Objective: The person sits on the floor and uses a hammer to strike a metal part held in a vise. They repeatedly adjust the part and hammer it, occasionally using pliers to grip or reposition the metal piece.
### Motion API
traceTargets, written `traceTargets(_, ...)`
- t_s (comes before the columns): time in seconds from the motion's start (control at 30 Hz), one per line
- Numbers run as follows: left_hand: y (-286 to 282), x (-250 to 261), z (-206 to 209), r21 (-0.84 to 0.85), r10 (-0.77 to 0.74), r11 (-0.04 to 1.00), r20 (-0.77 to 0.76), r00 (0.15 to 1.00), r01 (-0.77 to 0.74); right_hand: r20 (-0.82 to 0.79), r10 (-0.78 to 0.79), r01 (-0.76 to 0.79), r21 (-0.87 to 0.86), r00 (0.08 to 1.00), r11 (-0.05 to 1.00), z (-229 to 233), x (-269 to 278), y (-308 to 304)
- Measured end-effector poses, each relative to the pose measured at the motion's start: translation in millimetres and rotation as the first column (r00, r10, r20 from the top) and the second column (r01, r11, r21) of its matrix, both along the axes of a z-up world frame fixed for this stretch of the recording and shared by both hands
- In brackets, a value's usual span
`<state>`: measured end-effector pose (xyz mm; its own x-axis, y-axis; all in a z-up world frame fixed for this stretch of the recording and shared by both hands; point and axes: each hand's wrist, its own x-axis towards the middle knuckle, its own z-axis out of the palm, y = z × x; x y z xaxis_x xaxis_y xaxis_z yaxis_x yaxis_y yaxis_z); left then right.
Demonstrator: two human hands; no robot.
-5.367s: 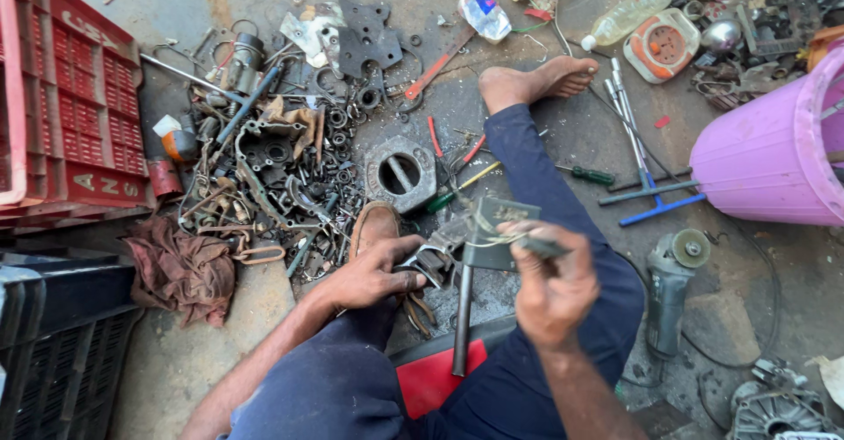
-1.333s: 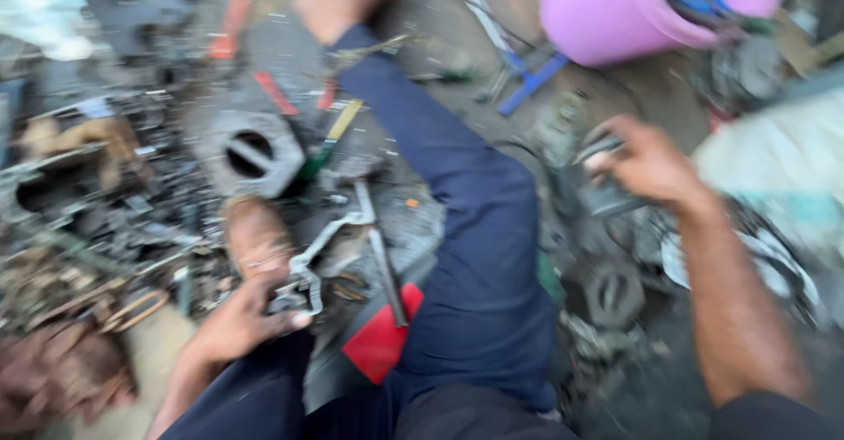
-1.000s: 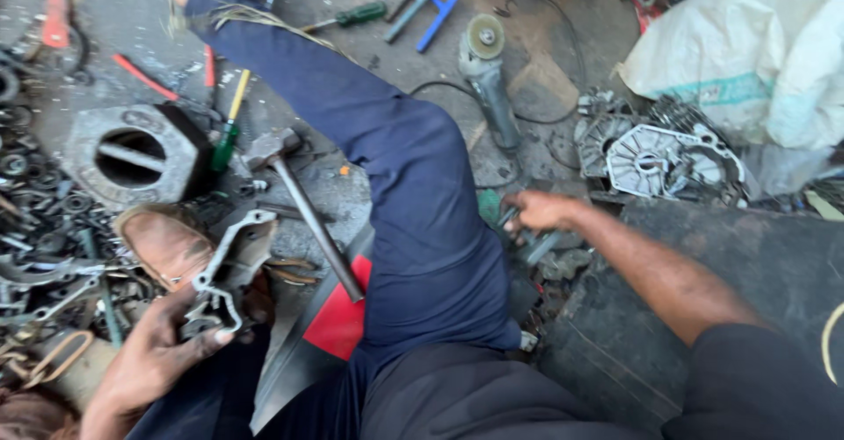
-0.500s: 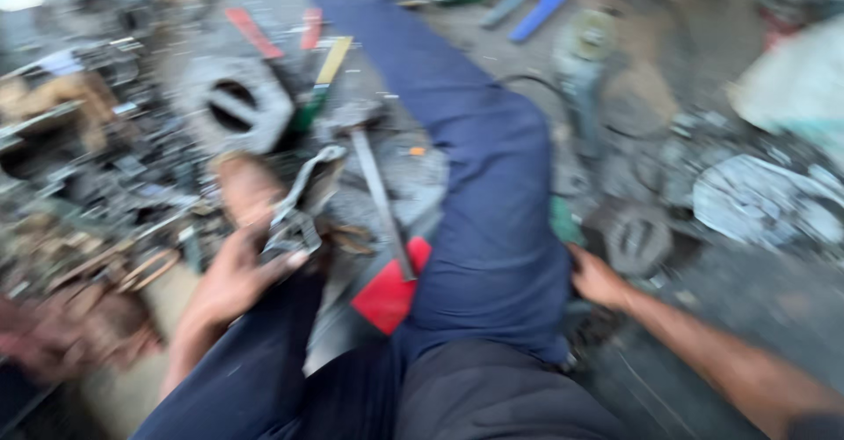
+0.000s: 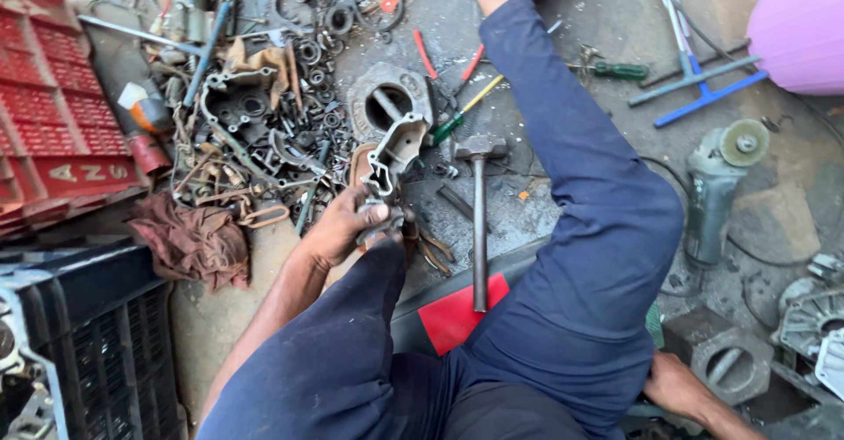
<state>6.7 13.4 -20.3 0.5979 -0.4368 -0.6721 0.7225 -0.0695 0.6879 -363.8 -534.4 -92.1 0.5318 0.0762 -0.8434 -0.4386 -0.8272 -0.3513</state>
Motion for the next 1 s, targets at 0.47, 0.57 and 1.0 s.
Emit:
traceTargets(0.47,55.5,118.6,-16.9,0.720,-0.440,0.694,0.409,0.799,0.014,0.826,-0.248,0.238,0.143,0.506,0.961,162.2,263.1,58.5)
traceTargets(0.57,65.0,120.1,-50.1,0.547,-0.326,0.834,0.392,0.860,0.066,0.830,-0.274,0.164,0.221,0.486,0.961,173.6,296.7,93.2)
traceTargets(1.0,36.1,97.7,-93.0,0.508,-0.247,0.861,0.446,0.860,-0.016,0.637,-0.400,-0.011,0.540,0.659,0.842,126.0,376.9,209.5)
